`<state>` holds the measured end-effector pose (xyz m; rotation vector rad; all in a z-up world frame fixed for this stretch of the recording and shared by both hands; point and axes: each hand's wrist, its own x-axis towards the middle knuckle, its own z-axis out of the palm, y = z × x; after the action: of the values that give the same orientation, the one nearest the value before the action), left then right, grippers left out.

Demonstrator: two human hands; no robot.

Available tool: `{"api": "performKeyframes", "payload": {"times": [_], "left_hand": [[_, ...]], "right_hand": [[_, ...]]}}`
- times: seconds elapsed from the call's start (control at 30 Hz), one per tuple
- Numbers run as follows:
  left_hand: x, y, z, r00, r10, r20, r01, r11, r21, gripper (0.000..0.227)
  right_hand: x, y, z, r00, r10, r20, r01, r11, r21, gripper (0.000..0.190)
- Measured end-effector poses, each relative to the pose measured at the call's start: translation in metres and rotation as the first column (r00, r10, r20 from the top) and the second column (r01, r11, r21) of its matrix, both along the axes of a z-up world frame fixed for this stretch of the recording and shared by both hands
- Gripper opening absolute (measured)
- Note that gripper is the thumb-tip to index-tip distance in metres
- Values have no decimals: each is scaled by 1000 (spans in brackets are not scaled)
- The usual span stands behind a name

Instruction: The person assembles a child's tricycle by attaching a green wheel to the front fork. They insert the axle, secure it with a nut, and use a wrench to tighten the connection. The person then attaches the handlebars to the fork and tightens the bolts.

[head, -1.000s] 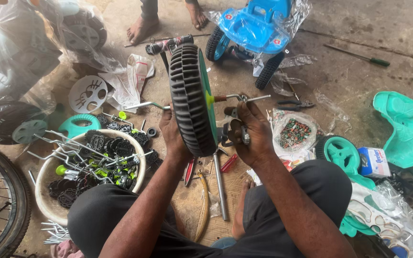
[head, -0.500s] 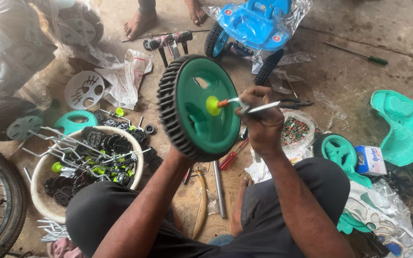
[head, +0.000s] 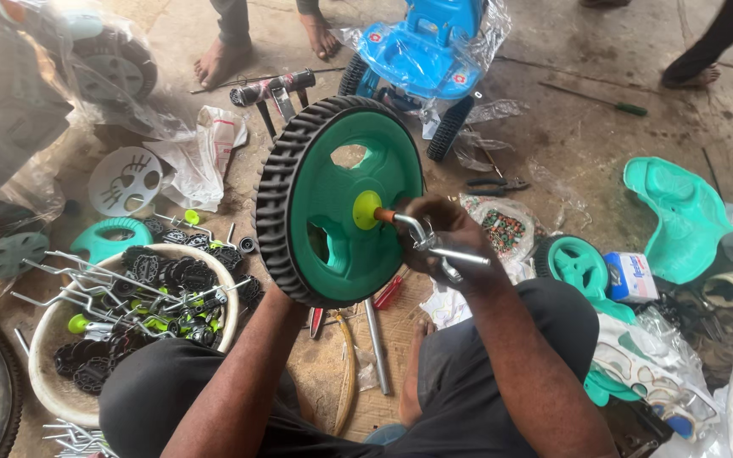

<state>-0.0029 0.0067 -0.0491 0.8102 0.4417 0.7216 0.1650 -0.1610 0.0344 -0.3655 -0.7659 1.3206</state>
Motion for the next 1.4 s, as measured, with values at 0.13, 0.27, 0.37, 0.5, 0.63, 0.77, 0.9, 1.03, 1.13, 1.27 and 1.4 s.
{"api": "performKeyframes", "payload": {"times": [0.13, 0.27, 0.37, 0.5, 0.63, 0.77, 0.9, 1.03, 1.13, 1.27, 1.4], "left_hand": [[4, -1, 4, 999, -46, -11, 46, 999, 12, 20], [7, 6, 16, 998, -58, 9, 57, 998, 29, 20], [5, 4, 26, 998, -65, 3, 65, 997, 42, 20], [1, 5, 35, 991, -106, -79, 114, 988, 100, 20], [1, 6, 38, 963, -70, -260, 128, 969, 210, 19], [-1, -3, 36, 958, -164, -236, 220, 946, 238, 20], [-1, -4, 40, 988, -151, -28, 154, 980, 123, 16], [-4, -5, 42, 991, -132, -12, 132, 980, 151, 18], [-4, -5, 44, 991, -131, 36, 125, 984, 126, 15], [-9, -6, 45, 989, -120, -81, 132, 977, 167, 14], [-6, -6, 51, 956, -235, -173, 268, 943, 199, 17]], "right_hand": [[-4, 2, -3, 988, 77, -136, -68, 995, 69, 29], [4, 0, 3, 988, -36, -152, 27, 998, -57, 33], [16, -7, 11, 977, -175, 122, 186, 979, -87, 26], [34, -23, 18, 669, -289, 684, 336, 940, 68, 19], [37, -26, 3, 359, -153, 921, 376, 926, 7, 21], [35, -18, -18, 638, -11, 770, 385, 871, -306, 32], [33, -16, -19, 836, -110, 537, 275, 932, -238, 29], [25, -17, -21, 832, -182, 524, 384, 871, -306, 34], [33, -13, -26, 748, -149, 647, 530, 720, -447, 39], [72, -23, -37, 727, -624, 287, 653, 498, -571, 28], [103, -55, -26, 646, -762, -45, 606, 548, -577, 11]]}}
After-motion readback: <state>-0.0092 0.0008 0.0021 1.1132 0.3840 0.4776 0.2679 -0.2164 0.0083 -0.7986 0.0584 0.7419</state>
